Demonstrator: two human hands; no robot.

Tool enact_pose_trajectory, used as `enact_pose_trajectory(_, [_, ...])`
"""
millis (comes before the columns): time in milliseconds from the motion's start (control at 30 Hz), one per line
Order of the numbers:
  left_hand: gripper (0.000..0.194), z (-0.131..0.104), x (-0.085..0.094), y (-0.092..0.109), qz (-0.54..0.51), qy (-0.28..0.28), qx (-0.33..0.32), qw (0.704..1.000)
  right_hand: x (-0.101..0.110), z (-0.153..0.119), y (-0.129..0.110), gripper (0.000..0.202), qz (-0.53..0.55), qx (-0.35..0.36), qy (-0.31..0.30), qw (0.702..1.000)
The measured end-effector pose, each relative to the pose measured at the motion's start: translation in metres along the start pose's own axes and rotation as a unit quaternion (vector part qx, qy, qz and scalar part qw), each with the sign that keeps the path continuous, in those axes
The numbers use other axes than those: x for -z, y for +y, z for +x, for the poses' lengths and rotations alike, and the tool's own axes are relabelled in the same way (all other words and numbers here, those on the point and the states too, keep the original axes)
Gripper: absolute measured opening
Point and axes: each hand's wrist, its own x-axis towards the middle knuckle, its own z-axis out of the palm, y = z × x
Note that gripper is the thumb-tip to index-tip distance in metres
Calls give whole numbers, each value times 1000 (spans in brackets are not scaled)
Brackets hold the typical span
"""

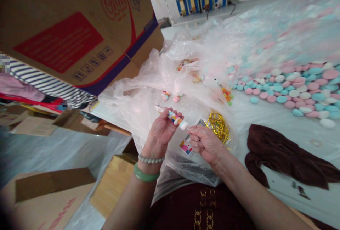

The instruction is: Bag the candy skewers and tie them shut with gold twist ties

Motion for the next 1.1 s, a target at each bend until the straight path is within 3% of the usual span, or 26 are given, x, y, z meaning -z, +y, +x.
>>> enact_pose_trajectory(233, [30,-3,-3,-21,21,7,-5,1000,-12,2,14,19,-141,129,115,975])
enact_pose_trajectory(367, [27,-2,5,-15,27,-30,62,997,-3,6,12,20,-60,57,43,996])
enact_pose_trajectory(500, [8,-4,15,-2,28,-88,85,992,9,8,3,23,31,-32,-22,999])
enact_pose_trajectory(700, [26,-7,22,0,76,-102,31,991,10,7,-1,24,53,-49,-24,997])
enact_pose_trajectory(833, [30,-10,20,-6,95,-99,18,990,9,7,1,23,8,1,10,1000])
enact_pose_trajectory(967, [36,-13,15,-14,140,-93,-41,985,4,4,3,22,-43,53,42,997])
enact_pose_trajectory(1100, [29,-15,10,-23,151,-65,-80,983,-3,1,7,23,-76,81,62,992])
